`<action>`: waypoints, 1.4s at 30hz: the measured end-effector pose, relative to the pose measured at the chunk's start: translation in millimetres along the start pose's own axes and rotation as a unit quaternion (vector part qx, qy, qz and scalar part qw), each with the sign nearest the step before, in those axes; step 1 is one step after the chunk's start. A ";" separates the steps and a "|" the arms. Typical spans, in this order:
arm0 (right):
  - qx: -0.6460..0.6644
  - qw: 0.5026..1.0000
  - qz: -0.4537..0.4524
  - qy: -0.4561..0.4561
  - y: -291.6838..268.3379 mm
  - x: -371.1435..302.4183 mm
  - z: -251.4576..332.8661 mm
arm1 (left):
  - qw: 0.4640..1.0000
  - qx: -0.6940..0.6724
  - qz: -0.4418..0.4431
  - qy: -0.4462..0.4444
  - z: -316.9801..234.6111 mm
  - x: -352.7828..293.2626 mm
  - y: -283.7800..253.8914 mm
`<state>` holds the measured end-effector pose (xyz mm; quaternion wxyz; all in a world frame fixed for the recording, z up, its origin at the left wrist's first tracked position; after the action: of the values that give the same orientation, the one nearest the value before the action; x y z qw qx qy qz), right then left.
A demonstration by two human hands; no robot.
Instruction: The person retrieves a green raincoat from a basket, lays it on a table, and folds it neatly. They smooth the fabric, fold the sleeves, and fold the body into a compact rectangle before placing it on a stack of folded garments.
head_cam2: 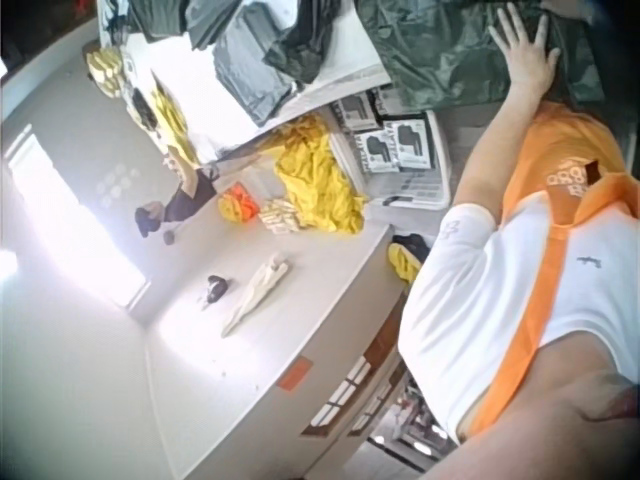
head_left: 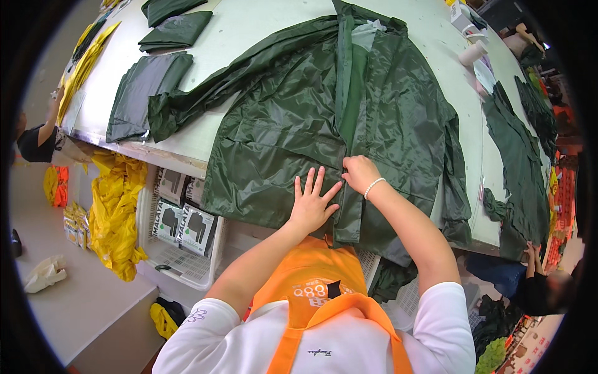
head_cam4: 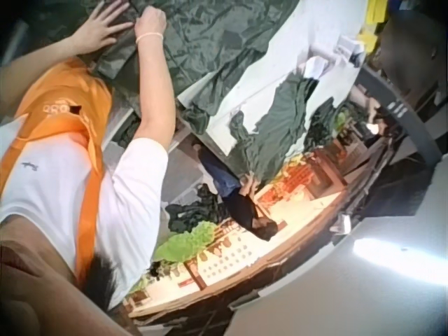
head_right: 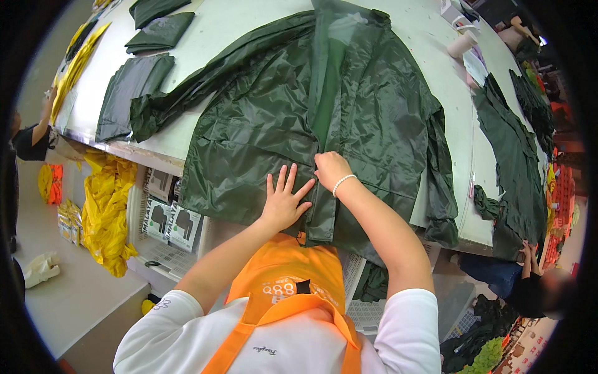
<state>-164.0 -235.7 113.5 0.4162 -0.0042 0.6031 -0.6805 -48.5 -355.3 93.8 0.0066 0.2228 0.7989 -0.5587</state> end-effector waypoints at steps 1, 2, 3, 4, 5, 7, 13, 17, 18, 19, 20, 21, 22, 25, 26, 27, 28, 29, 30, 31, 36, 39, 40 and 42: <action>-0.046 0.999 -0.004 -0.011 1.8 -0.3 2.0 | 1.000 0.004 -0.001 0.001 1.8 -0.4 0.6; -0.098 0.994 -0.008 -0.043 -0.2 -0.5 2.1 | 1.000 0.007 -0.002 0.004 1.6 1.5 -0.2; -0.150 0.986 -0.013 -0.075 -2.5 -0.6 1.5 | 1.000 0.005 0.006 0.007 0.0 0.2 -0.4; -0.202 0.973 -0.017 -0.108 -4.6 -0.6 1.6 | 1.000 0.002 0.014 0.009 -3.2 -3.5 0.3; -0.242 0.961 -0.023 -0.133 -16.6 -4.3 8.1 | 1.000 0.004 0.025 0.007 -6.3 -10.6 -0.5; -0.241 0.955 -0.018 -0.170 -22.1 -0.1 6.4 | 0.999 0.010 0.047 -0.006 -10.1 -23.8 2.0; -0.217 0.957 0.034 -0.190 -54.1 32.3 -11.9 | 1.000 0.021 0.021 -0.005 -21.6 -31.2 -4.1; -0.219 0.915 0.289 -0.177 -69.3 35.0 15.9 | 0.999 -0.025 0.037 -0.019 -20.8 -27.9 -13.3; -0.200 0.927 0.251 -0.194 -63.2 32.0 12.6 | 0.997 -0.080 0.020 -0.011 -18.3 -24.2 -20.1; -0.179 0.938 0.212 -0.210 -55.5 28.4 5.6 | 0.995 -0.094 -0.023 0.005 -14.6 -12.5 -27.0; -0.159 0.947 0.171 -0.221 -49.0 22.6 -1.3 | 0.992 -0.106 -0.068 0.023 -10.5 2.8 -35.2; -0.131 0.957 0.128 -0.227 -41.7 20.3 -5.4 | 0.990 -0.093 -0.106 0.016 -6.4 20.7 -45.2; -0.080 0.966 0.100 -0.223 -35.2 15.0 -10.4 | 0.986 -0.078 -0.146 0.012 -4.4 41.5 -56.7; 0.072 0.973 0.002 -0.221 -15.6 -3.3 -24.9 | 0.989 -0.112 -0.094 0.015 7.4 93.0 -65.3; 0.092 0.974 -0.039 -0.203 -14.4 -10.2 -24.3 | 0.987 -0.149 -0.059 0.022 11.7 102.9 -63.9; 0.112 0.973 -0.083 -0.183 -12.0 -17.0 -23.1 | 0.982 -0.184 -0.024 0.031 15.3 111.0 -62.0; 0.132 0.970 -0.127 -0.162 -9.7 -24.1 -22.6 | 0.975 -0.218 0.010 0.040 17.8 117.7 -59.2; 0.173 0.964 -0.134 -0.151 -1.9 -28.1 -23.7 | 0.968 -0.240 -0.014 0.074 18.5 123.9 -59.2; 0.185 0.962 -0.135 -0.150 2.5 -28.9 -25.4 | 0.958 -0.259 -0.037 0.113 18.9 133.4 -58.5; 0.196 0.959 -0.136 -0.149 6.1 -29.4 -26.5 | 0.947 -0.279 -0.060 0.151 18.2 137.2 -57.3; 0.082 0.970 -0.146 -0.176 -8.5 -30.4 -21.6 | 0.994 -0.090 -0.029 0.048 7.4 108.1 -51.0; 0.052 0.964 -0.105 -0.238 -16.4 -22.2 -24.9 | 0.996 -0.041 0.054 0.057 7.4 85.0 -37.6; 0.044 0.962 -0.084 -0.257 -17.0 -19.6 -25.4 | 0.996 -0.043 0.058 0.060 7.8 85.0 -35.4; 0.008 0.967 -0.058 -0.249 -21.0 -17.0 -26.5 | 0.995 -0.049 0.060 0.060 5.7 85.3 -38.6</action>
<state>-178.1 -205.9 132.0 0.5129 -0.2052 0.4734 -0.6861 -140.7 -341.4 103.8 0.0031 0.3030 0.8092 -0.5033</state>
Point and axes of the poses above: each hand's wrist, its own x-axis towards the middle knuckle, its own y-axis out of the palm, z = x × y, the point moved 4 cm from there along x, towards the middle knuckle, and after that the axes turned 15 degrees about z, right-handed, at the moved point
